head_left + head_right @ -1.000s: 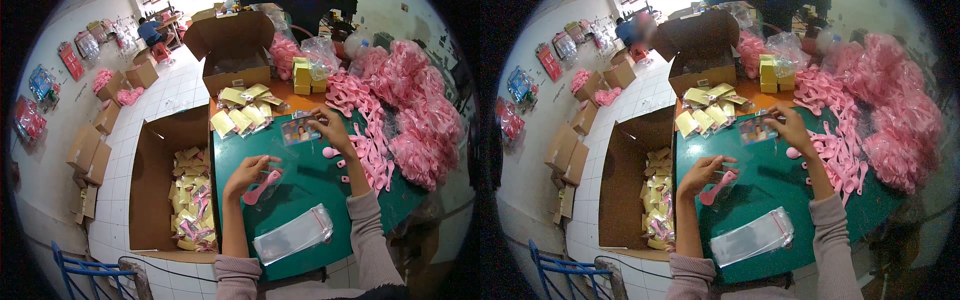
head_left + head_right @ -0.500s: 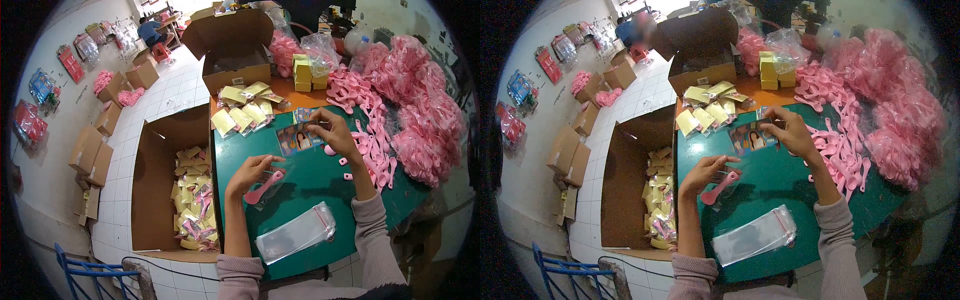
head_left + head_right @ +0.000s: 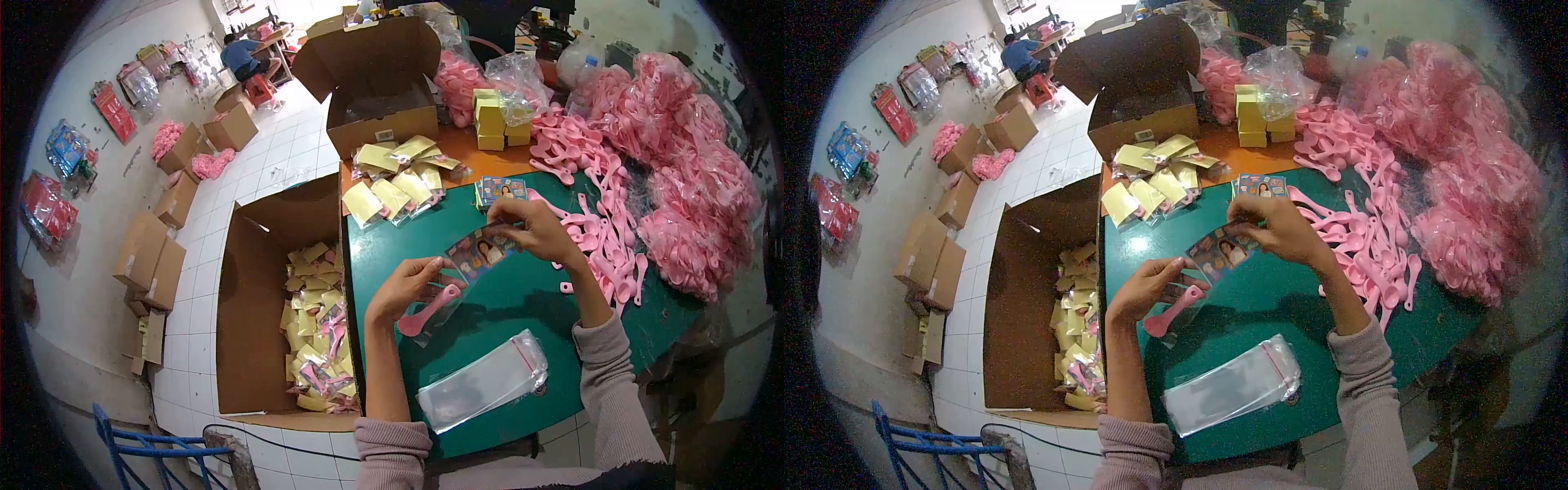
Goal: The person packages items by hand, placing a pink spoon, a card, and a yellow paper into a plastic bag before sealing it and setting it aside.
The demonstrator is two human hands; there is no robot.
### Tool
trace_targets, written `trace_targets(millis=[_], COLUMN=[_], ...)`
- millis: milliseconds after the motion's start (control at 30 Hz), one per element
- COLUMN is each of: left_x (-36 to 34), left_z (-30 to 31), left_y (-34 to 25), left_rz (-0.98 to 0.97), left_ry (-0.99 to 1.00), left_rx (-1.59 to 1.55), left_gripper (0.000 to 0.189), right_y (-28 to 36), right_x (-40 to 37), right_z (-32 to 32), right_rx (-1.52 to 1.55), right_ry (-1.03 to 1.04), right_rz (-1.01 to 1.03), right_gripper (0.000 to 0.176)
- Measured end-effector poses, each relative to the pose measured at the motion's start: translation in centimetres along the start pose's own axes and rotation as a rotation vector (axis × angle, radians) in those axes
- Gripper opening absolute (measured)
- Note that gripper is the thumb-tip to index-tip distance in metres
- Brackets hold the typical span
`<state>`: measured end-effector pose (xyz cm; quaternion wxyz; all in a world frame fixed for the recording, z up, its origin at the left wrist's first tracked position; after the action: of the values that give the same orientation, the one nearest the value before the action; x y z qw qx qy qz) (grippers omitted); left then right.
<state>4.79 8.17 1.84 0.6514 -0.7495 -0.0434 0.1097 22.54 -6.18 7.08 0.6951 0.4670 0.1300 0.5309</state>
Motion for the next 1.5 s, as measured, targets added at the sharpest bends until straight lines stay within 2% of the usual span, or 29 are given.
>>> trace_targets(millis=[67, 167, 233, 300, 333, 400, 467, 500, 567, 600, 633, 667, 700, 733, 767, 833, 867, 933, 967, 1033, 1067, 1100, 1167, 1300, 1367, 1433, 1500], left_x=[0.2, 0.5, 0.5, 0.1, -0.1, -0.3, -0.1, 0.4, 1.0, 1.3, 1.4, 1.3, 1.3, 1.2, 1.2, 1.3, 1.0, -0.1, -0.6, -1.7, -1.8, -2.0, -2.3, -2.3, -2.1, -1.4, -0.6], left_z=[0.2, 0.1, -0.2, -0.4, -0.5, -0.7, -0.7, -0.7, -1.2, -1.4, -1.7, -2.0, -2.1, -2.1, -2.0, -1.4, -0.8, 0.9, 1.5, 2.2, 2.4, 2.5, 2.5, 1.9, 1.5, 1.2, 0.8], left_y=[0.4, 1.1, 1.1, 0.2, -0.3, -0.8, -0.5, 0.1, 0.5, 0.5, 0.4, 0.4, 0.2, 0.2, 0.4, 0.9, 0.9, 0.5, 0.4, 0.1, 0.2, 0.1, -0.2, -0.9, -1.1, -0.4, 1.0], left_rz=[0.006, 0.041, -0.120, -0.059, 0.003, -0.002, -0.006, -0.053, -0.098, -0.168, -0.239, -0.237, -0.185, -0.131, -0.132, -0.159, -0.159, -0.032, -0.030, -0.179, -0.177, -0.178, -0.134, -0.098, -0.101, -0.128, -0.160], left_ry=[-0.003, -0.014, 0.135, 0.098, 0.062, 0.071, 0.079, 0.103, 0.129, 0.162, 0.195, 0.195, 0.118, 0.040, 0.040, 0.054, 0.055, 0.184, 0.185, 0.203, 0.194, 0.193, 0.130, 0.105, 0.163, 0.170, 0.175], left_rx=[0.013, 0.180, 0.222, 0.237, 0.251, 0.198, 0.147, 0.161, 0.173, 0.229, 0.285, 0.283, 0.412, 0.541, 0.543, 0.750, 0.751, 0.339, 0.340, 0.153, 0.076, 0.077, 0.036, 0.045, 0.055, 0.086, 0.113], left_gripper=[0.038, 0.037, 0.037, 0.037, 0.037, 0.038, 0.038, 0.039, 0.040, 0.042, 0.044, 0.044, 0.045, 0.048, 0.048, 0.051, 0.051, 0.049, 0.049, 0.051, 0.054, 0.054, 0.055, 0.060, 0.061, 0.059, 0.057], right_y=[0.3, 1.0, 0.9, 0.4, -0.2, -0.8, -0.9, -0.7, -0.4, -0.2, -0.4, -0.8, -1.2, -1.4, -1.3, -1.0, -1.3, -2.3, -2.5, -2.7, -2.6, -2.1, -0.7, -1.5, -1.3, -1.3, -1.8], right_x=[-0.2, -0.3, -0.4, -0.4, -0.4, -0.3, -0.4, -0.5, -0.7, -0.7, -0.9, -1.1, -1.1, -1.1, -1.0, -1.0, -0.8, -0.5, -0.6, -0.5, -0.5, -0.5, -0.8, -1.1, -1.5, -1.4, -1.3], right_z=[-0.2, -0.3, -0.5, -0.6, -0.7, -1.0, -1.6, -2.0, -2.9, -2.8, -3.0, -3.1, -3.2, -3.2, -3.1, -2.6, -2.5, -2.1, -2.0, -1.9, -1.9, -1.7, -1.2, -0.7, -1.1, -1.3, -1.6], right_rx=[0.005, -0.018, 0.032, 0.081, 0.136, 0.188, 0.068, 0.069, 0.067, -0.008, -0.006, -0.054, -0.102, -0.094, -0.093, -0.014, -0.013, 0.210, 0.212, 0.267, 0.207, 0.207, 0.446, 0.289, 0.400, 0.359, 0.187], right_ry=[0.212, 0.290, 0.307, 0.324, 0.291, 0.260, 0.276, 0.275, 0.393, 0.469, 0.470, 0.457, 0.442, 0.500, 0.499, 0.560, 0.559, 0.476, 0.475, 0.346, 0.358, 0.358, 0.442, 0.487, 0.383, 0.370, 0.215], right_rz=[-0.168, -0.202, -0.247, -0.292, -0.250, -0.206, -0.069, -0.069, -0.073, -0.162, -0.164, -0.070, 0.027, 0.014, 0.015, -0.233, -0.233, -0.364, -0.364, -0.361, -0.408, -0.406, -0.522, -0.482, -0.462, -0.460, -0.293], right_gripper=[0.008, 0.008, 0.009, 0.010, 0.012, 0.014, 0.017, 0.017, 0.021, 0.025, 0.025, 0.026, 0.026, 0.028, 0.028, 0.022, 0.022, 0.018, 0.018, 0.019, 0.019, 0.019, 0.019, 0.018, 0.020, 0.022, 0.022])
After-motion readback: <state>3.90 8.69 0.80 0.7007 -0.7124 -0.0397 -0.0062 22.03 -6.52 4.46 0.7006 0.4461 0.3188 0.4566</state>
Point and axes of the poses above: each hand's wrist, its own x-axis towards the middle knuckle, its own z-axis out of the back of the hand, y = z × x, the point moved 1 cm from there along x, towards the middle knuckle, and after that the axes turned 10 degrees about -z, right-handed, at the moved point
